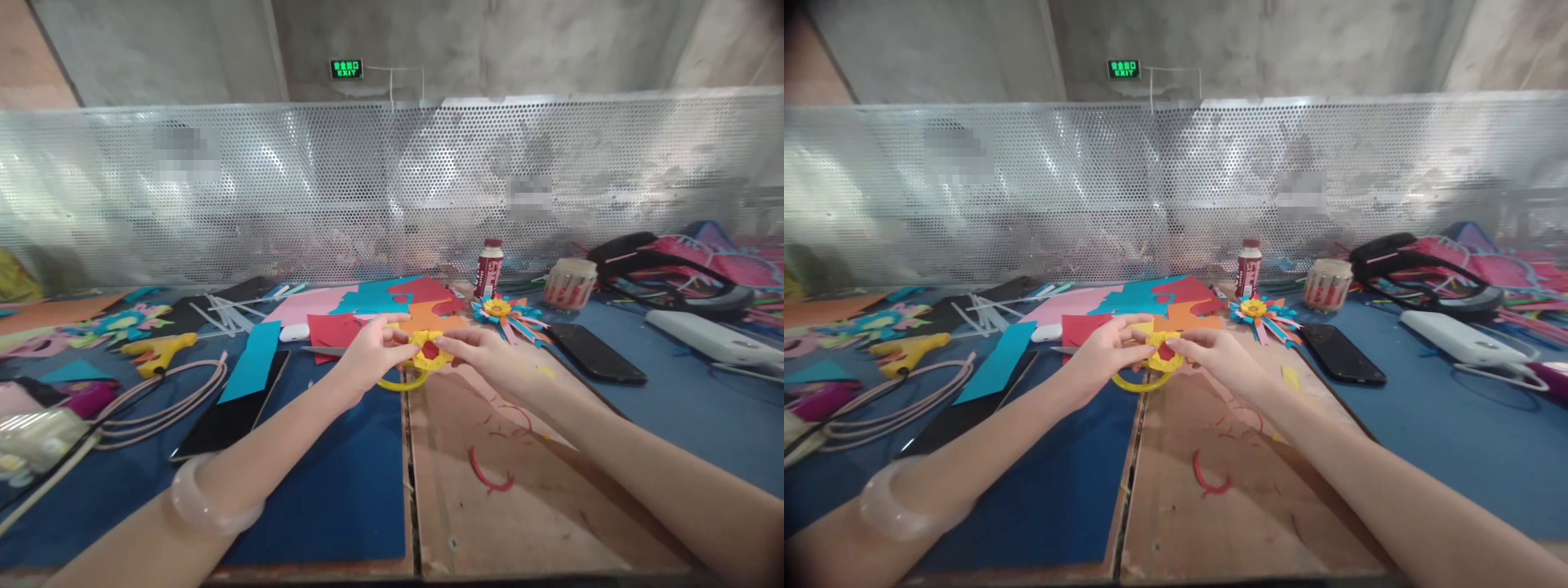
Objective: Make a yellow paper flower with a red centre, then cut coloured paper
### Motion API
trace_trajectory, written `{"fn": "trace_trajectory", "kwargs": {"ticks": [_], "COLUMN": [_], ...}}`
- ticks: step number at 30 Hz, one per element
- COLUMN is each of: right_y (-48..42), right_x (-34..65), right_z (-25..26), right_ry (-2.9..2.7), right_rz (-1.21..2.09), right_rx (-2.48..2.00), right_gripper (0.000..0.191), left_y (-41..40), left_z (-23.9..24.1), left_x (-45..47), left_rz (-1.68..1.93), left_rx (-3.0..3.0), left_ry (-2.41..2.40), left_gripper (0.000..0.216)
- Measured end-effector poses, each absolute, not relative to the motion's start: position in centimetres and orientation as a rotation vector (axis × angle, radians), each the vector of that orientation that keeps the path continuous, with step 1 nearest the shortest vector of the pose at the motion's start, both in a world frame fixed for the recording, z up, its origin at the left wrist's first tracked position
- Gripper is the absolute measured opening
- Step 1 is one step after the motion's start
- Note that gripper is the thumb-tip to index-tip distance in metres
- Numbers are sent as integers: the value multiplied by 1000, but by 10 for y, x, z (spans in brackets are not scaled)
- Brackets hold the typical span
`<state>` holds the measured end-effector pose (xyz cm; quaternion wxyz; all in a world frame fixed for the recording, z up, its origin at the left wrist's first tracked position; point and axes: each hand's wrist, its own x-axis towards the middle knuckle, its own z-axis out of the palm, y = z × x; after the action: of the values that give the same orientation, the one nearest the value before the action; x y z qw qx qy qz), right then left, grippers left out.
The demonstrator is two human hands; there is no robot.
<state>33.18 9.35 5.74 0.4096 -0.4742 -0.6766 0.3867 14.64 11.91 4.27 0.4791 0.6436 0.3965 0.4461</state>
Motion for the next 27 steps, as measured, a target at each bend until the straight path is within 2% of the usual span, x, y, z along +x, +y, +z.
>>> {"fn": "trace_trajectory", "kwargs": {"ticks": [11,17,23,27], "right_y": [112,112,111,110], "right_x": [334,334,332,332], "right_z": [29,30,33,36], "right_ry": [-1566,-1548,-1415,-1391], "right_rz": [1096,1108,1213,1243], "right_rx": [-981,-981,-866,-871], "right_gripper": [22,22,34,25], "left_y": [112,116,118,118], "left_z": [44,41,42,42], "left_x": [153,151,149,148], "left_rz": [950,953,986,1007], "left_rx": [1466,1530,1563,1565], "left_ry": [886,926,959,972], "left_gripper": [73,72,66,65]}}
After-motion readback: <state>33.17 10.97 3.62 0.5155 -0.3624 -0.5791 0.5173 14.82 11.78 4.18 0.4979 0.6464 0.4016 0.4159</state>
